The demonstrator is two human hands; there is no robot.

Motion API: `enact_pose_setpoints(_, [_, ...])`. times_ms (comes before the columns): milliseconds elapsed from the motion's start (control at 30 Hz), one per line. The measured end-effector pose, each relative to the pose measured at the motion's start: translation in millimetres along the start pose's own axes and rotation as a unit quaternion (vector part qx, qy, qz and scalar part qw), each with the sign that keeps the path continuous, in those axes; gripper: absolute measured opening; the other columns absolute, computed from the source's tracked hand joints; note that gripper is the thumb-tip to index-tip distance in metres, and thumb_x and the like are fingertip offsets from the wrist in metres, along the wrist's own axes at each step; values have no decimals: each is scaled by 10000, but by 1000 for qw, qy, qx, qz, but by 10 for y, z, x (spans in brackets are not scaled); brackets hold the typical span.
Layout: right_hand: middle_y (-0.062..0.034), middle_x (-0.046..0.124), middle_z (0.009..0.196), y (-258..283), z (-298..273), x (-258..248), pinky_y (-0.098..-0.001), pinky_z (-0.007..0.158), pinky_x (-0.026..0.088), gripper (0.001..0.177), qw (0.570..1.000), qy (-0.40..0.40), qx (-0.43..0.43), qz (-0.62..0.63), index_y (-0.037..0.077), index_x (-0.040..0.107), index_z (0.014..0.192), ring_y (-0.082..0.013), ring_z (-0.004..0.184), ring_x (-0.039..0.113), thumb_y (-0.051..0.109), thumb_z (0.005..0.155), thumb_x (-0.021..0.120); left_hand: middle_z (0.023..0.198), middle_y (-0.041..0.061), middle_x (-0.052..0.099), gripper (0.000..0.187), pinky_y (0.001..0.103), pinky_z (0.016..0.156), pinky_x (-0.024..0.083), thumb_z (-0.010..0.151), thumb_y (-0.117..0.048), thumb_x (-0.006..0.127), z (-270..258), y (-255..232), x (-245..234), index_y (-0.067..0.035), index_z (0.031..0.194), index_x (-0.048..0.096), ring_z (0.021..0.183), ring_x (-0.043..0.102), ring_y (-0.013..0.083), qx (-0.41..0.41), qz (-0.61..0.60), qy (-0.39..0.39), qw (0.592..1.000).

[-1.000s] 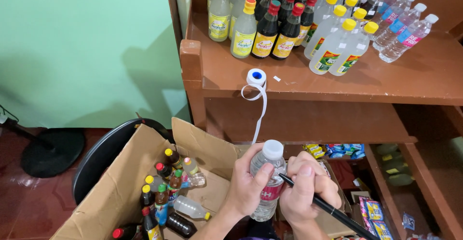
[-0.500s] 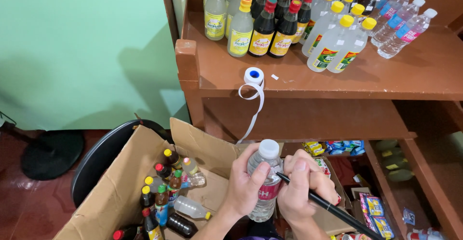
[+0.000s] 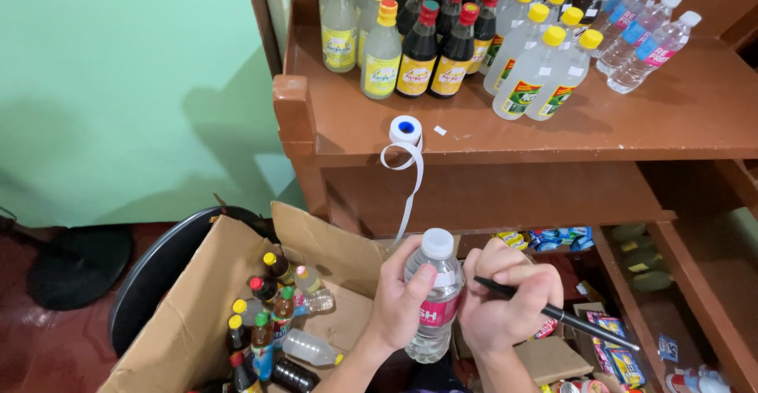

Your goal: The person takes various bottles, including water and vinegar, from a cardboard box and writes on them with a black marker. After labeling, the person places the bottles onto a wooden shelf next to other similar items.

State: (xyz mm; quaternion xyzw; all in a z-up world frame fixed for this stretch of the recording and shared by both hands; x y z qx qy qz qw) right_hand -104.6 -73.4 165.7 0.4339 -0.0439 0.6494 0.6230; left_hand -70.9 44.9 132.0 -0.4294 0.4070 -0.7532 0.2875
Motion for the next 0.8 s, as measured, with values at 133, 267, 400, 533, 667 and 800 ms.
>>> enact_pose_setpoints(133, [-66, 450, 585, -116, 94, -330, -324, 514, 344, 469, 1000, 10, 22, -5, 20, 508, 968, -152, 506, 412, 470, 1101, 488, 1043, 57, 688, 570, 298, 880, 532, 968, -472, 649, 146, 153, 55, 23, 1246, 599, 961, 639, 128, -5, -37, 25, 999])
enact_pose_setpoints(267, [-118, 561, 791, -154, 315, -703, -316, 588, 438, 398, 979, 82, 14, -185, 25, 581, 1029, -184, 644, 545, 414, 1109, 556, 1065, 67, 699, 589, 288, 893, 530, 996, -500, 611, 445, 271, 147, 29, 1254, 609, 987, 648, 124, 28, 2, 38, 999])
enact_pose_setpoints(400, [-162, 596, 1072, -224, 467, -1354, -326, 795, 506, 308, 968, 128, 107, -185, 45, 490, 1145, -197, 911, 599, 223, 1044, 721, 988, 80, 739, 632, 297, 824, 559, 991, -549, 576, 823, 457, 439, 27, 1250, 609, 913, 697, 144, 44, -9, 57, 997])
enact_pose_setpoints(533, [-160, 570, 1172, -187, 764, -1817, -350, 823, 551, 486, 964, 161, 164, -131, 47, 452, 1201, -220, 1000, 614, 220, 915, 805, 954, 90, 727, 636, 315, 768, 573, 983, -549, 600, 1231, 826, 884, 42, 1218, 606, 844, 700, 165, 45, -9, 70, 996])
enact_pose_setpoints(667, [-167, 534, 1287, -78, 1231, -2198, -358, 928, 543, 681, 924, 194, 29, -329, 64, 400, 1195, -240, 1108, 613, 217, 763, 904, 993, 101, 746, 634, 322, 848, 580, 1008, -560, 592, 1689, 1158, 1439, 31, 1237, 605, 929, 712, 170, 121, 54, 76, 988])
enact_pose_setpoints(800, [-205, 545, 1363, -101, 1594, -2709, -400, 1000, 537, 715, 902, 148, 30, -404, 61, 372, 1144, -277, 1204, 638, 199, 729, 938, 1006, 98, 741, 624, 340, 867, 584, 1009, -567, 588, 2127, 1515, 1972, 10, 1246, 600, 943, 724, 187, 154, 77, 72, 983])
Point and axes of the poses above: each hand's wrist, its own z-axis towards the middle knuckle, its own x-axis out of the palm, y = z × x, the point moved 2 cm from there along z, towards the middle knuckle
